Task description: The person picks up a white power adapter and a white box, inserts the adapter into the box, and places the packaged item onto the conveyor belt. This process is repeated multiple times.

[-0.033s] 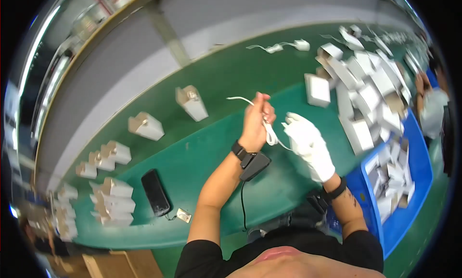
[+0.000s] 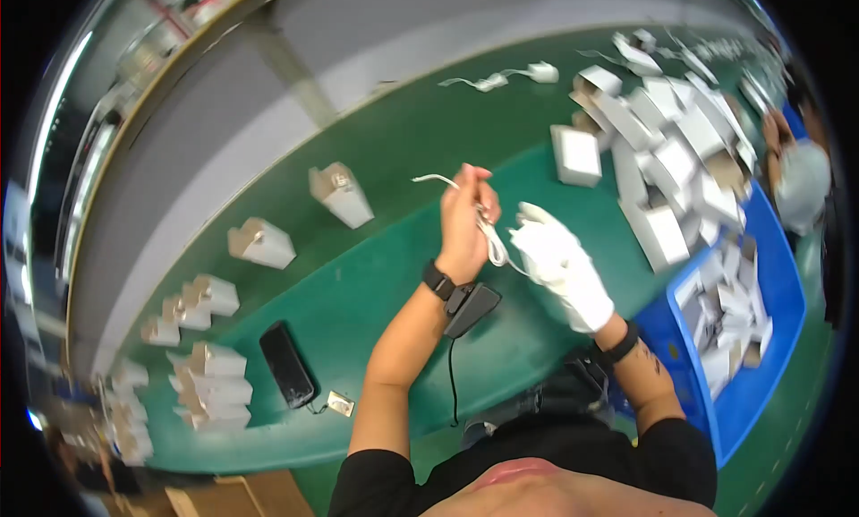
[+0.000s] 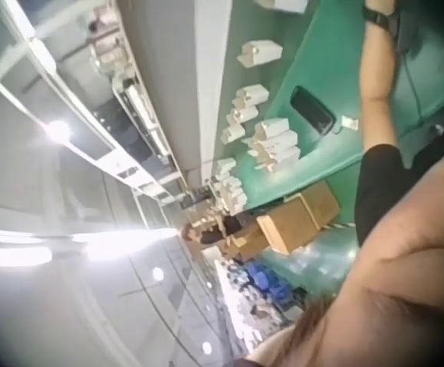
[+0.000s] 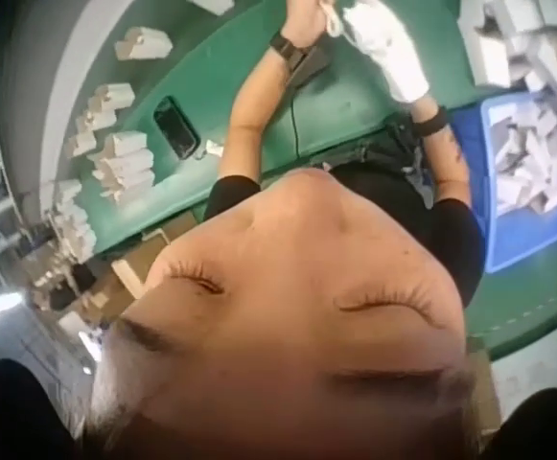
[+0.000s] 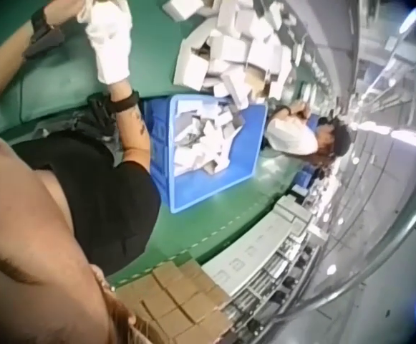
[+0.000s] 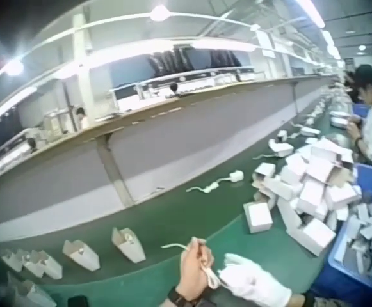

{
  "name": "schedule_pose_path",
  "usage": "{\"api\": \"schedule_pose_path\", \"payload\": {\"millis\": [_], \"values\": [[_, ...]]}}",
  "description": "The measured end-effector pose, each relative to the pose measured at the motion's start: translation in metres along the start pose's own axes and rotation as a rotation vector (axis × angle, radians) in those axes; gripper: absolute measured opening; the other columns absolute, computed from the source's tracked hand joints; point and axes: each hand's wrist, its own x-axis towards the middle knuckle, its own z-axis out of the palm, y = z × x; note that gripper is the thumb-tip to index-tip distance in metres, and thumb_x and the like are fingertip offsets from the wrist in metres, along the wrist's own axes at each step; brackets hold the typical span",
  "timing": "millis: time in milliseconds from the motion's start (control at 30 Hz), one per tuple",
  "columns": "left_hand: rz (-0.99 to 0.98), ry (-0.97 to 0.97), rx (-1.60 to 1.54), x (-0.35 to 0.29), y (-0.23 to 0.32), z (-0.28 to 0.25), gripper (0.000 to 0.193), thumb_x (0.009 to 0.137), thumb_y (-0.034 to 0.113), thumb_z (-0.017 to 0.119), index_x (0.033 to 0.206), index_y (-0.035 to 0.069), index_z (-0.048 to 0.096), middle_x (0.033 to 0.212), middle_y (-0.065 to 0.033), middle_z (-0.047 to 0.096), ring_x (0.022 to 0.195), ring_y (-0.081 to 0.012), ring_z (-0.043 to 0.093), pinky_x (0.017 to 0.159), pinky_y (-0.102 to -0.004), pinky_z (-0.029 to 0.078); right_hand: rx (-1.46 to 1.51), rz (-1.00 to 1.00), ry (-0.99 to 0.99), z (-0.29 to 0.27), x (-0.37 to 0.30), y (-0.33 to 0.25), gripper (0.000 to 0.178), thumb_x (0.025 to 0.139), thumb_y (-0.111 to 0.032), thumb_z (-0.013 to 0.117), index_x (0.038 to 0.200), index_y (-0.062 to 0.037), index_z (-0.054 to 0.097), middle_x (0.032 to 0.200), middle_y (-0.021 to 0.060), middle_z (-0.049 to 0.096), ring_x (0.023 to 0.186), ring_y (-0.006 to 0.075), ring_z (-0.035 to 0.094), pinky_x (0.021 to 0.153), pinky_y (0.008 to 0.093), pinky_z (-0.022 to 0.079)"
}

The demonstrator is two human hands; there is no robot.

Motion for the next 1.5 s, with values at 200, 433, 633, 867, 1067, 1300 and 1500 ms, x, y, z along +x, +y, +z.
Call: {"api": "schedule_pose_path", "payload": {"millis": [200, 433, 633, 867, 1067, 1300, 1500], "values": [[-0.088, -0.251, 0.361, 0.001, -0.028, 0.059, 0.027, 0.094, 0.03, 0.049, 0.097, 0.003, 0.052, 0.072, -0.0011, 0.05, 0.059, -0.0072, 0.042, 0.055, -0.0203, 0.036, 0.269, 0.314, 0.021, -0.032, -0.011, 0.012, 0.032, 0.088, -0.013, 0.055, 0.118, -0.0038, 0.049, 0.088, -0.0001, 0.057, 0.07, 0.0045, 0.052, 0.06, 0.0186, 0.042], [-0.029, -0.501, 0.699, 0.057, -0.068, 0.082, 0.047, 0.089, 0.03, 0.052, 0.123, 0.0, 0.042, 0.104, -0.0127, 0.058, 0.089, -0.0186, 0.057, 0.074, -0.0281, 0.047, 0.702, 0.198, 0.173, -0.095, -0.016, 0.019, 0.033, 0.087, -0.019, 0.061, 0.114, -0.0041, 0.05, 0.1, 0.0029, 0.058, 0.086, 0.007, 0.055, 0.067, 0.0183, 0.045], [-0.242, -0.187, 2.097, 0.137, -0.111, 0.097, 0.095, 0.064, 0.047, 0.07, 0.136, -0.002, 0.03, 0.119, -0.0239, 0.055, 0.112, -0.0347, 0.054, 0.087, -0.0399, 0.046, 0.108, -0.114, 0.379, -0.096, -0.025, -0.006, 0.047, 0.082, -0.02, 0.068, 0.119, -0.0023, 0.046, 0.093, 0.0076, 0.06, 0.081, 0.0139, 0.059, 0.067, 0.0227, 0.048], [-0.152, -0.562, 1.85, 0.129, -0.052, -0.001, 0.095, 0.053, 0.043, 0.079, 0.127, -0.003, 0.04, 0.11, -0.0216, 0.058, 0.101, -0.034, 0.058, 0.083, -0.0393, 0.047, 0.447, 0.146, 0.025, -0.133, -0.022, -0.008, 0.056, 0.08, -0.021, 0.069, 0.126, 0.0001, 0.045, 0.094, 0.0101, 0.062, 0.076, 0.0141, 0.06, 0.068, 0.0261, 0.05], [-0.143, -0.55, 2.15, 0.032, -0.011, 0.009, 0.072, 0.054, 0.026, 0.081, 0.115, 0.005, 0.048, 0.099, -0.0144, 0.059, 0.094, -0.0316, 0.058, 0.079, -0.0404, 0.048, 0.486, 0.29, -0.245, -0.12, -0.019, 0.006, 0.058, 0.081, -0.027, 0.067, 0.127, 0.0018, 0.047, 0.091, 0.01, 0.063, 0.074, 0.0142, 0.06, 0.067, 0.0268, 0.051], [-0.07, -0.71, 1.807, -0.015, 0.03, 0.015, 0.063, 0.056, 0.025, 0.08, 0.11, 0.012, 0.051, 0.1, -0.0117, 0.06, 0.095, -0.0313, 0.058, 0.079, -0.0398, 0.048, -0.164, 0.281, -0.565, -0.099, 0.019, 0.011, 0.04, 0.08, -0.02, 0.065, 0.114, -0.002, 0.057, 0.087, 0.0119, 0.065, 0.074, 0.0193, 0.064, 0.064, 0.0285, 0.052], [-0.061, -0.569, 1.672, -0.033, 0.018, 0.007, 0.066, 0.055, 0.021, 0.081, 0.113, 0.011, 0.052, 0.106, -0.0113, 0.06, 0.1, -0.0292, 0.058, 0.085, -0.0363, 0.047, -1.158, -0.267, -0.73, -0.048, 0.042, -0.014, 0.027, 0.075, -0.016, 0.066, 0.099, -0.0061, 0.06, 0.085, 0.0163, 0.064, 0.075, 0.0303, 0.065, 0.066, 0.0362, 0.052]]}}
